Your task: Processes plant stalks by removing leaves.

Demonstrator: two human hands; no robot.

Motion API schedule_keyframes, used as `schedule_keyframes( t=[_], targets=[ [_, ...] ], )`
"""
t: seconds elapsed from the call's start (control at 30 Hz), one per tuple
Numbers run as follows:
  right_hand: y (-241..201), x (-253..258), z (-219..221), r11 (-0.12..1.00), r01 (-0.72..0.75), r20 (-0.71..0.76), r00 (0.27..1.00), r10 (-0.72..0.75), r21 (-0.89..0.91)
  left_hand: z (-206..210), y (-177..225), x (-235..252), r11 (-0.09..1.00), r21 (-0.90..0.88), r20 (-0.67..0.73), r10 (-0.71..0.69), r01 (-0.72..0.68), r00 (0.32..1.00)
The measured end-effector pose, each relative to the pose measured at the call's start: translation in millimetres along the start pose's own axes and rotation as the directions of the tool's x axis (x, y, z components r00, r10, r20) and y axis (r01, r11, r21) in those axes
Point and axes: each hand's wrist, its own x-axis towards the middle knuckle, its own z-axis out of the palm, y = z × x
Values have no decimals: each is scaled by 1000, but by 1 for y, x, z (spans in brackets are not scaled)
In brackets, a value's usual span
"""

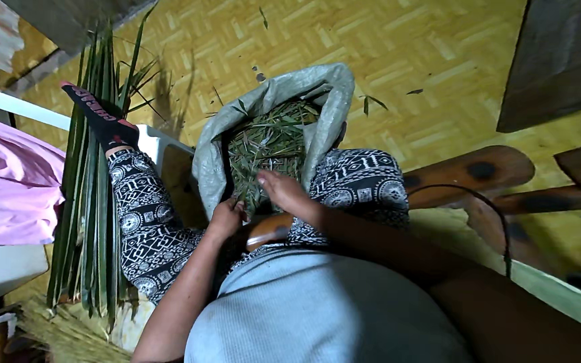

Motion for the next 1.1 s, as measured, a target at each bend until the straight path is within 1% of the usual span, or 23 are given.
schedule_keyframes(
  t=[0.07,0.13,0.2,0.27,0.3,0.37,0.4,0.43,0.47,0.53,0.6,0.67,0.73,0.77,0.8,0.87,0.97,1.1],
  targets=[
    [5,8,-9,989,-101,-39,994,106,105,0,0,-2,1000,-5,-7,7,-7,1000],
    [2,8,-14,952,-134,-3,990,140,276,0,1,-3,1000,12,-14,13,-13,1000],
    [-7,0,-9,841,-194,120,981,154,505,0,1,-1,1000,14,-9,21,-21,1000],
    [-13,-8,-1,702,-270,229,961,155,659,1,1,0,1000,5,5,25,-25,1000],
    [-14,-8,0,636,-300,261,952,158,711,2,1,0,1000,2,9,25,-25,1000],
    [-14,-5,1,542,-326,272,946,179,775,2,-1,0,1000,1,9,31,-31,999],
    [-12,-1,0,518,-331,270,943,193,789,2,-3,-1,999,16,13,34,-34,999],
    [-11,2,-1,521,-331,254,943,215,787,1,-4,-3,998,50,27,35,-36,999],
    [-10,4,-2,554,-322,229,945,231,768,0,-5,-4,995,95,41,29,-33,999],
    [-8,7,-5,708,-275,184,961,204,650,1,-4,-6,981,193,39,16,-23,999],
    [-12,2,-9,866,-192,170,977,126,462,2,-4,-3,961,277,2,15,-15,1000],
    [-20,-11,-7,955,-73,171,985,24,289,4,-3,0,941,339,-44,12,3,999],
    [-27,-23,-4,981,38,174,982,-72,190,4,1,1,919,394,-75,7,23,997],
    [-31,-27,-4,987,66,196,976,-94,143,5,3,2,910,413,-88,13,25,996],
    [-36,-30,-5,993,72,223,970,-92,95,6,3,2,903,428,-100,23,22,995],
    [-38,-31,-4,997,66,231,970,-71,27,8,6,3,882,469,-114,21,35,993],
    [-33,-25,0,997,63,190,980,-52,-52,13,11,2,856,513,-127,-8,72,992],
    [-22,-16,4,987,50,129,991,-30,-154,13,13,0,855,514,-109,-19,72,994]
  ],
)
